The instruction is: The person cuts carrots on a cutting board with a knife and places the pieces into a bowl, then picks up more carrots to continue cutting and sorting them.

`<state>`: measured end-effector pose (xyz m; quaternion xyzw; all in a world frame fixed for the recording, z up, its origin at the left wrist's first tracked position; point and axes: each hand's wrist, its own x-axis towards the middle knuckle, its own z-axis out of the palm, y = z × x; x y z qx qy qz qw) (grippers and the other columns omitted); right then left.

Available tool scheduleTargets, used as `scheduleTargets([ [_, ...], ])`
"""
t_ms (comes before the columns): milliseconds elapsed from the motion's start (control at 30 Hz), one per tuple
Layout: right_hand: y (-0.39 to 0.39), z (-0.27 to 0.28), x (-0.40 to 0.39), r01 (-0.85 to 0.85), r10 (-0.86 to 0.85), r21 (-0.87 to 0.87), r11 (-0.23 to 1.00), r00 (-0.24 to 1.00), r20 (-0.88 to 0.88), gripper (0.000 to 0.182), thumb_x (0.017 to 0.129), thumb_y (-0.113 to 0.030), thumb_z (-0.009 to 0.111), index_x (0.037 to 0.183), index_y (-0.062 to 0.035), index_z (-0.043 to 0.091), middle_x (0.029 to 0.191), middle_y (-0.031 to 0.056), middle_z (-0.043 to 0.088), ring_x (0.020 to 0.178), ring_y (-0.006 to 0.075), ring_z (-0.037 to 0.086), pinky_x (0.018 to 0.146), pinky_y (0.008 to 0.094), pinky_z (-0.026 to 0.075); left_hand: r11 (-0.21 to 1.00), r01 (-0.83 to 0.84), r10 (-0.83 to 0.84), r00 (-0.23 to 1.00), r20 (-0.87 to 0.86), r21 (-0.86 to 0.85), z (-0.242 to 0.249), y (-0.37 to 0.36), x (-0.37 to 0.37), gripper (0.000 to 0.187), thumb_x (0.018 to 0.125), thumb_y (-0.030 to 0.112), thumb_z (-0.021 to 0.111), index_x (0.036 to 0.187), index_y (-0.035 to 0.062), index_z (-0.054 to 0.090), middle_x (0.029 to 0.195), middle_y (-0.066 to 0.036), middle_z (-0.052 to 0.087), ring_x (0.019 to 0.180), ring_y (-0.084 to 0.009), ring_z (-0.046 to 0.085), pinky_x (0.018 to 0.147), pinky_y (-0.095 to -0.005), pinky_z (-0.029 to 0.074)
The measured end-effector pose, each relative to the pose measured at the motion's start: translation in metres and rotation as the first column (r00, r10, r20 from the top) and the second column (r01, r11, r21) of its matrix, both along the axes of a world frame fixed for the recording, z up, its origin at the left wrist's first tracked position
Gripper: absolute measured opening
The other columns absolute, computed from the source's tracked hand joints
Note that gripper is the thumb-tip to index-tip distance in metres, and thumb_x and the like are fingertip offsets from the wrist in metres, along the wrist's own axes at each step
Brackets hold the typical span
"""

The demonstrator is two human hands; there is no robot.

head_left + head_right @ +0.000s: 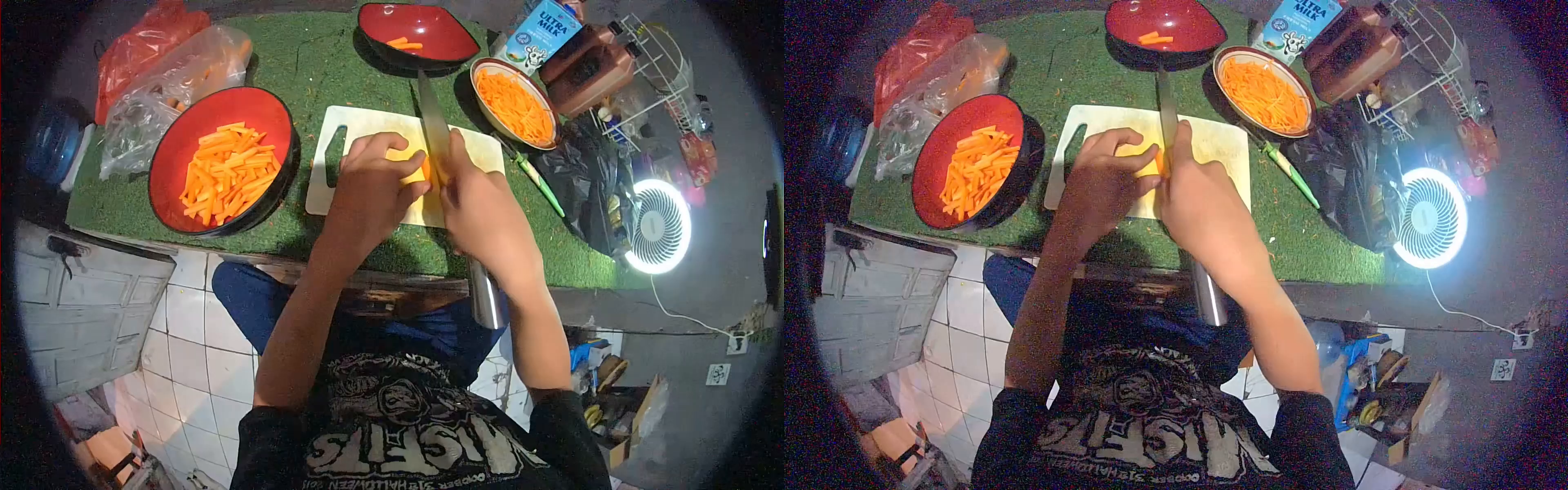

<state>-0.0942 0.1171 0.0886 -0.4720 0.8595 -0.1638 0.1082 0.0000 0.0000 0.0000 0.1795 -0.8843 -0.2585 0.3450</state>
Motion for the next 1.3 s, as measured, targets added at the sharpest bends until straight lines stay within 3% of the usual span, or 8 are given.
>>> scheduleTargets([
  [167,-0.002,0.003,0.014,0.0,0.0,-0.056,0.998,1.0,-0.005,0.058,0.09,-0.006,0.053,0.146,0.0006,0.039,0.078,0.0324,0.063,0.076,0.0465,0.065,0.076,0.0528,0.05,0.999,-0.019,0.019,1.0,-0.012,-0.041,0.001,-0.012,0.004,0.035,0.074,0.021,0.08,0.106,0.0082,0.074,0.117,-0.014,0.062,0.113,-0.0318,0.056,0.098,-0.0428,0.044],
  [267,0.007,-0.001,0.013,-0.131,0.125,-0.091,0.987,0.99,-0.07,0.063,0.09,-0.009,0.056,0.144,0.0106,0.031,0.073,0.0335,0.062,0.072,0.0498,0.064,0.067,0.0554,0.051,0.999,-0.021,0.021,1.0,0.0,-0.028,0.002,-0.008,0.003,0.034,0.074,0.021,0.08,0.105,0.0086,0.075,0.117,-0.013,0.062,0.113,-0.0316,0.056,0.098,-0.0427,0.044],
  [567,0.013,-0.006,0.018,-0.163,0.15,-0.064,0.985,0.974,-0.169,0.065,0.089,-0.006,0.056,0.143,0.0145,0.027,0.069,0.0317,0.061,0.067,0.0487,0.063,0.064,0.0557,0.05,1.0,-0.023,0.022,0.999,0.048,0.017,0.006,0.0,0.004,0.039,0.076,0.022,0.078,0.114,0.0103,0.072,0.122,-0.014,0.061,0.117,-0.0322,0.055,0.102,-0.043,0.043],
  [667,0.013,0.003,0.025,-0.061,0.061,-0.002,0.998,0.995,-0.078,0.067,0.086,-0.003,0.056,0.148,0.0022,0.032,0.079,0.0343,0.062,0.072,0.0514,0.06,0.073,0.057,0.048,0.999,0.011,-0.011,1.0,0.005,0.034,0.005,-0.001,0.005,0.04,0.078,0.021,0.076,0.115,0.0087,0.071,0.122,-0.015,0.06,0.117,-0.033,0.055,0.102,-0.0429,0.042],
  [867,0.002,-0.003,0.03,-0.044,0.048,0.042,0.998,0.995,-0.093,0.071,0.084,-0.003,0.057,0.149,0.0035,0.028,0.077,0.0344,0.061,0.072,0.0494,0.062,0.071,0.0564,0.048,1.0,0.009,-0.009,1.0,0.025,-0.004,0.002,-0.004,0.003,0.04,0.08,0.018,0.073,0.118,0.0085,0.07,0.121,-0.016,0.06,0.116,-0.0344,0.055,0.101,-0.0437,0.043],
  [967,-0.002,-0.003,0.018,-0.142,0.15,0.061,0.988,0.977,-0.152,0.064,0.088,-0.005,0.051,0.141,0.0196,0.025,0.076,0.0344,0.063,0.072,0.0484,0.066,0.066,0.0543,0.053,1.0,0.016,-0.016,1.0,0.006,0.014,0.004,-0.002,0.004,0.039,0.079,0.017,0.073,0.118,0.0088,0.07,0.122,-0.016,0.06,0.116,-0.0342,0.055,0.101,-0.0433,0.043],
  [1067,-0.004,-0.013,0.01,-0.171,0.169,0.006,0.985,0.969,-0.178,0.066,0.087,-0.007,0.054,0.142,0.0172,0.027,0.078,0.035,0.063,0.072,0.0492,0.065,0.066,0.0548,0.052,0.999,-0.042,0.042,0.998,0.04,0.001,0.006,0.001,0.002,0.038,0.077,0.018,0.076,0.114,0.0089,0.072,0.12,-0.015,0.061,0.115,-0.0333,0.056,0.099,-0.0426,0.045],
  [1300,0.005,0.002,-0.001,-0.034,0.034,-0.023,0.999,0.999,-0.006,0.065,0.089,-0.011,0.057,0.145,0.0075,0.031,0.08,0.0351,0.063,0.08,0.0506,0.064,0.073,0.0553,0.051,0.999,-0.036,0.036,0.993,-0.11,-0.001,-0.001,0.001,0.004,0.037,0.071,0.016,0.082,0.107,0.0078,0.075,0.115,-0.014,0.064,0.112,-0.0325,0.059,0.098,-0.0424,0.047],
])
